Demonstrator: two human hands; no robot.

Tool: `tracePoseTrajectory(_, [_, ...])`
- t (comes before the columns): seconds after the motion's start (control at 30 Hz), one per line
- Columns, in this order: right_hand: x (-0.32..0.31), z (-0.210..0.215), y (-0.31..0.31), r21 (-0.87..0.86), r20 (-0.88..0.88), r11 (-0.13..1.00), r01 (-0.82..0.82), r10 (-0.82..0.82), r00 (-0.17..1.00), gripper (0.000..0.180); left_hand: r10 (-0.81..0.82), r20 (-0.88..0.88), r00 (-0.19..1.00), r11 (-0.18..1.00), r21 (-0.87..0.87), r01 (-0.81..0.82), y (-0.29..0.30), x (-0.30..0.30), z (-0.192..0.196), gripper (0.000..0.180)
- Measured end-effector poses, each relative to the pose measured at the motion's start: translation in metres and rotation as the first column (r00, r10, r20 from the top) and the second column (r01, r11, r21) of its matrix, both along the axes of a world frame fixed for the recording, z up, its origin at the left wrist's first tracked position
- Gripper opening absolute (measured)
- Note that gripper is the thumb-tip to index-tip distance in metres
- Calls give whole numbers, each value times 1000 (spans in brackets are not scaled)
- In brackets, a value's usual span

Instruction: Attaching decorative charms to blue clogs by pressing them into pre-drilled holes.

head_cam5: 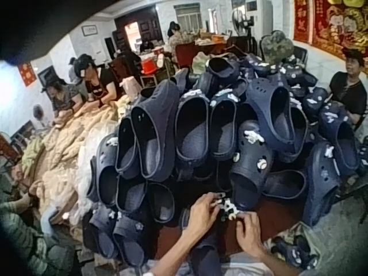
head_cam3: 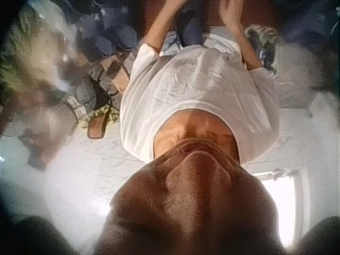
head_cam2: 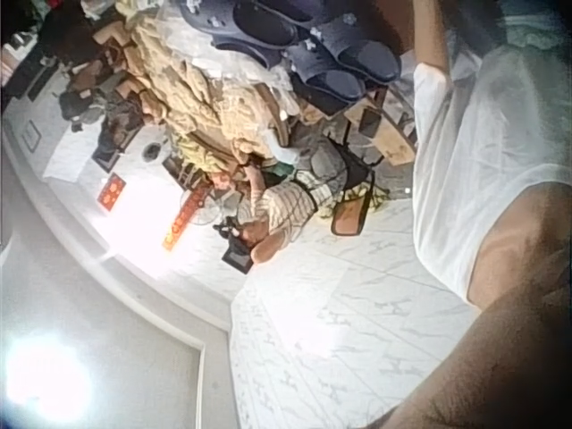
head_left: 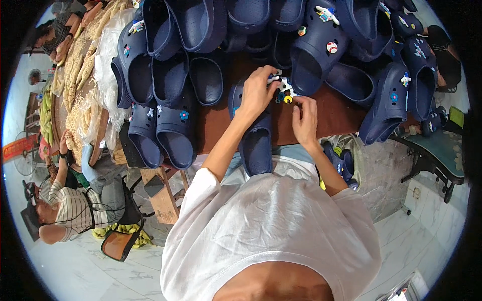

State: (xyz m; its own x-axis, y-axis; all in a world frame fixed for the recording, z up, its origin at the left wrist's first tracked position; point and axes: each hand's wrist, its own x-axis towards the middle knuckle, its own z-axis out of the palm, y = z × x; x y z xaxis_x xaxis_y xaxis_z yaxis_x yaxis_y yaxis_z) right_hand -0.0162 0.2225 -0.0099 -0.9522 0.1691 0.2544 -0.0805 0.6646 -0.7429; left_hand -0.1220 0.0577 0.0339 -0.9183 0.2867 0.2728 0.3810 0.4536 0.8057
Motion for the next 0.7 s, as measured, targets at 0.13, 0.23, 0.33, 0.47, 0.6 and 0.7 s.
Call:
tracePoseTrajectory(0.13, [-3,0,6,27,-36,999,17,-16,999,27,-50,-38,998,998,-49,49,11,-3,4,33])
tracePoseTrajectory(0.23, [-3,5,6,15,5,1000,25,-25,1000,25,3,-162,987,1000,-9,-5,-1,0,7,30])
tracePoseTrajectory(0.33, [-8,10,7,-50,30,997,-61,62,998,19,88,-65,994,996,11,-88,-34,22,14,27])
tracePoseTrajectory(0.47, [-28,27,2,-46,-12,973,-227,227,974,14,257,68,964,964,47,-260,-76,66,3,27])
tracePoseTrajectory(0.6, [-56,47,-6,-14,6,903,-430,430,903,13,359,218,907,917,97,-386,-83,109,-9,28])
tracePoseTrajectory(0.7, [-72,54,-23,32,38,810,-585,584,811,14,394,224,891,892,139,-430,-77,128,-24,32])
